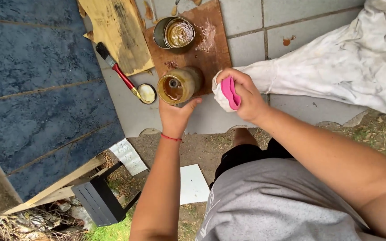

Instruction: Mixing paint in a small jar using a stick, wiping the jar with a cloth, and using a paintbrush.

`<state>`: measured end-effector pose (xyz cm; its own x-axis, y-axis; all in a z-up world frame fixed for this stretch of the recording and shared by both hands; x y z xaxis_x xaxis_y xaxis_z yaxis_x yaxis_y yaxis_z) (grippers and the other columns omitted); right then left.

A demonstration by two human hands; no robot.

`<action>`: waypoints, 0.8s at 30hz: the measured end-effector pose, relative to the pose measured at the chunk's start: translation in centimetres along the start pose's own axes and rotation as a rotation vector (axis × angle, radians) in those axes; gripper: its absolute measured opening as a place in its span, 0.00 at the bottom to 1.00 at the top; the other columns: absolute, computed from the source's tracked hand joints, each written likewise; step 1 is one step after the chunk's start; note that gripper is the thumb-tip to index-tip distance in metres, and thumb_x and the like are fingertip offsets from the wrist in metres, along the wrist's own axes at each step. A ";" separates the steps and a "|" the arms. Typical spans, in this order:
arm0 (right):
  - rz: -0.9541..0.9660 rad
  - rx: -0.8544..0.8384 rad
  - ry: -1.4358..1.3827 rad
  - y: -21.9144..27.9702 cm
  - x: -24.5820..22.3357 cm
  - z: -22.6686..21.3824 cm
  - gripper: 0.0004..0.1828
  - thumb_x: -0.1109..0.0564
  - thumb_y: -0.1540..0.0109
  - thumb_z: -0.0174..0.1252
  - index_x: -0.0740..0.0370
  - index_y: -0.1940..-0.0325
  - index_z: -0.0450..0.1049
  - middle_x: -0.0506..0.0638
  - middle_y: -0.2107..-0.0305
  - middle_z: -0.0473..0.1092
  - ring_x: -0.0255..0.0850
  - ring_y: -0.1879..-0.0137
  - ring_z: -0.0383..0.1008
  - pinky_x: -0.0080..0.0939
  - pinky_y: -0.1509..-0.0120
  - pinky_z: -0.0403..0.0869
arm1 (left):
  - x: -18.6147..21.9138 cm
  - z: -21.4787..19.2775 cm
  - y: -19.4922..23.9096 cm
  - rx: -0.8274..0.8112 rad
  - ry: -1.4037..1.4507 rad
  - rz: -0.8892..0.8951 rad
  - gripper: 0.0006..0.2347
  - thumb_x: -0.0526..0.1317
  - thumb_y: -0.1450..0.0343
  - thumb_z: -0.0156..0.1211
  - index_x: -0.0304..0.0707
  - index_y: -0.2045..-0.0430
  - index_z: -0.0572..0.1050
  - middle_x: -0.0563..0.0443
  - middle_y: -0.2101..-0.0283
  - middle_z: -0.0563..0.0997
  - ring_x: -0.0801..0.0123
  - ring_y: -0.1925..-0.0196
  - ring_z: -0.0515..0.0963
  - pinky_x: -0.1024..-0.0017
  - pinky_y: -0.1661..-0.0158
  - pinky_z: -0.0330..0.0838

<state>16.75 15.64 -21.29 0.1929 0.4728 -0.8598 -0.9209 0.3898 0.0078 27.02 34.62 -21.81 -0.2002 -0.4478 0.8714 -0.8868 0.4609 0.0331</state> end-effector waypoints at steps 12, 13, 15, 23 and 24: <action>-0.357 -0.068 0.183 -2.1 -2.8 2.2 0.07 0.63 0.47 0.47 0.64 0.66 0.67 0.52 0.75 0.58 0.46 0.70 0.63 0.41 0.64 0.64 | 0.8 2.3 -2.6 0.100 0.115 0.207 0.40 0.39 0.48 0.85 0.31 0.47 0.61 0.38 0.49 0.74 0.57 0.42 0.75 0.58 0.36 0.62; -0.422 -0.089 0.235 -2.3 -3.4 2.5 0.05 0.63 0.46 0.49 0.63 0.66 0.68 0.51 0.74 0.58 0.47 0.70 0.63 0.42 0.64 0.65 | 0.6 2.2 -2.8 0.124 0.085 0.246 0.35 0.38 0.50 0.85 0.30 0.54 0.65 0.38 0.53 0.75 0.56 0.45 0.76 0.59 0.38 0.63; -0.460 -0.099 0.258 -2.6 -3.3 2.6 0.05 0.62 0.45 0.49 0.62 0.65 0.69 0.51 0.73 0.58 0.47 0.70 0.64 0.42 0.64 0.66 | -0.4 2.1 -3.2 0.101 0.096 0.258 0.35 0.38 0.50 0.85 0.30 0.54 0.65 0.38 0.53 0.75 0.56 0.45 0.76 0.59 0.38 0.63; -0.456 -0.260 0.260 -3.3 -4.5 4.3 0.12 0.61 0.42 0.50 0.55 0.57 0.76 0.51 0.73 0.61 0.46 0.70 0.67 0.46 0.60 0.70 | -4.4 2.8 -5.4 -0.018 0.231 0.314 0.34 0.39 0.49 0.84 0.26 0.55 0.66 0.32 0.54 0.74 0.49 0.46 0.75 0.53 0.39 0.63; -0.475 -0.256 0.289 -3.2 -4.5 4.4 0.11 0.62 0.42 0.52 0.55 0.58 0.76 0.51 0.72 0.61 0.48 0.69 0.68 0.46 0.60 0.71 | -5.0 2.7 -5.3 -0.029 0.247 0.316 0.34 0.40 0.49 0.84 0.25 0.55 0.66 0.31 0.54 0.74 0.48 0.46 0.75 0.52 0.39 0.63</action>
<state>20.35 15.72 -15.22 0.5358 0.0463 -0.8431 -0.8157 0.2863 -0.5027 31.59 32.32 -27.70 -0.3521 -0.0843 0.9321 -0.7847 0.5694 -0.2450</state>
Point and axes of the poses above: each hand's wrist, its own y-axis away from the middle knuckle, its own z-axis out of the palm, x = y × z, the point moved 8 cm from there along -y, towards the middle knuckle
